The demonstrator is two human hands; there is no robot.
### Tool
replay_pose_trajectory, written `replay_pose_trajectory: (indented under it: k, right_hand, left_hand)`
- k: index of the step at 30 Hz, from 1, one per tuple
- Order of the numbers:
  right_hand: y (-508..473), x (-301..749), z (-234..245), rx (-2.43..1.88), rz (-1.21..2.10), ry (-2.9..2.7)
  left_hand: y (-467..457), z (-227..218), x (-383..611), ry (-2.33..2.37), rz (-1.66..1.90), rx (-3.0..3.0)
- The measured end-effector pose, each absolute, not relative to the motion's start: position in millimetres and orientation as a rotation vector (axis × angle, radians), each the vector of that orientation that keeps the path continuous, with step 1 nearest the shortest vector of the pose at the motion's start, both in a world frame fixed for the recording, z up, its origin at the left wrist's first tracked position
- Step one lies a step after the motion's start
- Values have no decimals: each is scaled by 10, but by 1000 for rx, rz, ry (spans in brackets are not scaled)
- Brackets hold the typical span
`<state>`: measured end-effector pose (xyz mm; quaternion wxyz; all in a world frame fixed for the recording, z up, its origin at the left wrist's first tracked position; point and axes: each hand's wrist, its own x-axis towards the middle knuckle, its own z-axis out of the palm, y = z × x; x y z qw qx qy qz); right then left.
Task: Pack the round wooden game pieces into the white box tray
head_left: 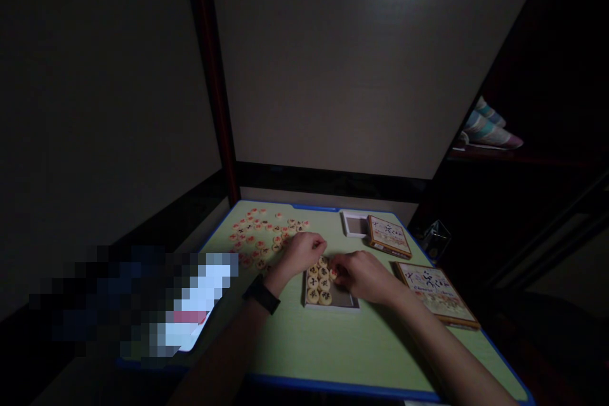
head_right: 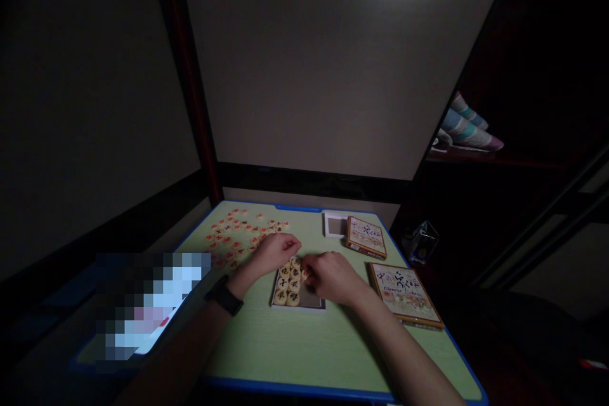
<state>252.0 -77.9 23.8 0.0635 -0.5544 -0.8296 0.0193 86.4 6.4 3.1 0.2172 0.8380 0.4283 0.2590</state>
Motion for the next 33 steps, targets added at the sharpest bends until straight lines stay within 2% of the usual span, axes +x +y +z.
replay_pose_trajectory:
  k: [7, 12, 20, 27, 33]
  right_hand:
    - [-773, 2542, 212, -1632, 86, -2472]
    - [-765, 2591, 256, -1553, 250, -2331]
    - [-660, 2700, 213, -1622, -22, -1894]
    - [-646, 2726, 209, -1772, -69, -2000]
    - [-657, 2700, 230, -1880, -101, -2066]
  left_hand:
    - [57, 34, 868, 1236, 680, 2395]
    - [151, 14, 777, 1503, 850, 2372]
    - [206, -23, 628, 1911, 547, 2403]
    - [248, -86, 584, 2030, 410, 2384]
    - [257, -131, 577, 2028, 435, 2405]
